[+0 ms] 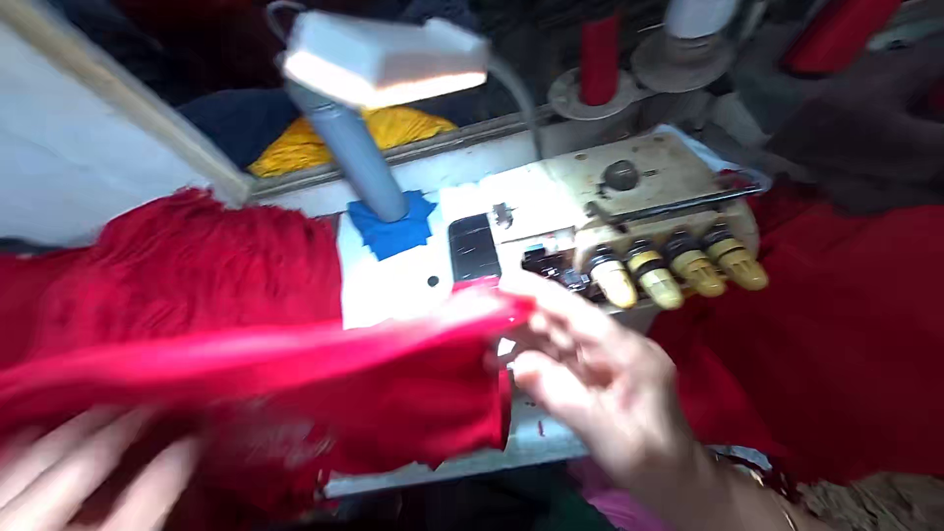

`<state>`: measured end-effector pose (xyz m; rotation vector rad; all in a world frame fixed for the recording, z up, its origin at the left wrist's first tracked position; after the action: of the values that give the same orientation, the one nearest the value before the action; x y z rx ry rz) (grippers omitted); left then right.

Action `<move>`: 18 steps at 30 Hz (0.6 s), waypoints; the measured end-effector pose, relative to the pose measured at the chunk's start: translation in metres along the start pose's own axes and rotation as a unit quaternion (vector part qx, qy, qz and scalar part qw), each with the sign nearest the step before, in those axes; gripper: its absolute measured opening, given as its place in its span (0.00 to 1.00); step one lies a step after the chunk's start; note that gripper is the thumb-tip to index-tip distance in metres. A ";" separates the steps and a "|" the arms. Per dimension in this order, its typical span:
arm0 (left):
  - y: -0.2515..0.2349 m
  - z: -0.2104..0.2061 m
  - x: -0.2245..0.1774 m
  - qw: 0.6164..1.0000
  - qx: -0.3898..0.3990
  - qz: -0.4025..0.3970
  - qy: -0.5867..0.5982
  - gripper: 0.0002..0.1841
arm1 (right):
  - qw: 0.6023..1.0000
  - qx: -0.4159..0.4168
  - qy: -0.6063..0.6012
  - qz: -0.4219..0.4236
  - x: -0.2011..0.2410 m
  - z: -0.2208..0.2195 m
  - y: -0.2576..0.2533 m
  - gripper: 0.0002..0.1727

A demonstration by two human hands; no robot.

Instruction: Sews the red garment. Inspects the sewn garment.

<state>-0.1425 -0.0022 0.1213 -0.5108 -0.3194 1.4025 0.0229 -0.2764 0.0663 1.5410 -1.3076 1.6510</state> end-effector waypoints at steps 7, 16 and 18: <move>0.018 -0.074 0.018 0.995 0.051 0.035 0.080 0.18 | 0.984 0.113 0.135 -0.001 -0.060 -0.045 0.003 0.12; 0.046 -0.141 0.023 0.998 -0.001 0.033 -0.062 0.16 | 0.971 0.080 0.210 0.077 -0.096 -0.097 -0.001 0.23; 0.039 -0.126 0.020 0.998 -0.045 0.035 -0.031 0.16 | 0.974 0.071 0.204 0.067 -0.092 -0.099 -0.007 0.26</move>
<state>-0.1087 0.0017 -0.0080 -0.5580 -0.4191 1.4789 0.0052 -0.1646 -0.0069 1.1223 -1.1087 2.0514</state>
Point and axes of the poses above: each hand's wrist, its own y-axis away from the middle knuckle, its own z-axis out of the back of the hand, x = y × z, the point moved 4 cm from there along -y, towards the middle knuckle, and after that the axes turned 15 degrees about -z, right-handed, at the moved point
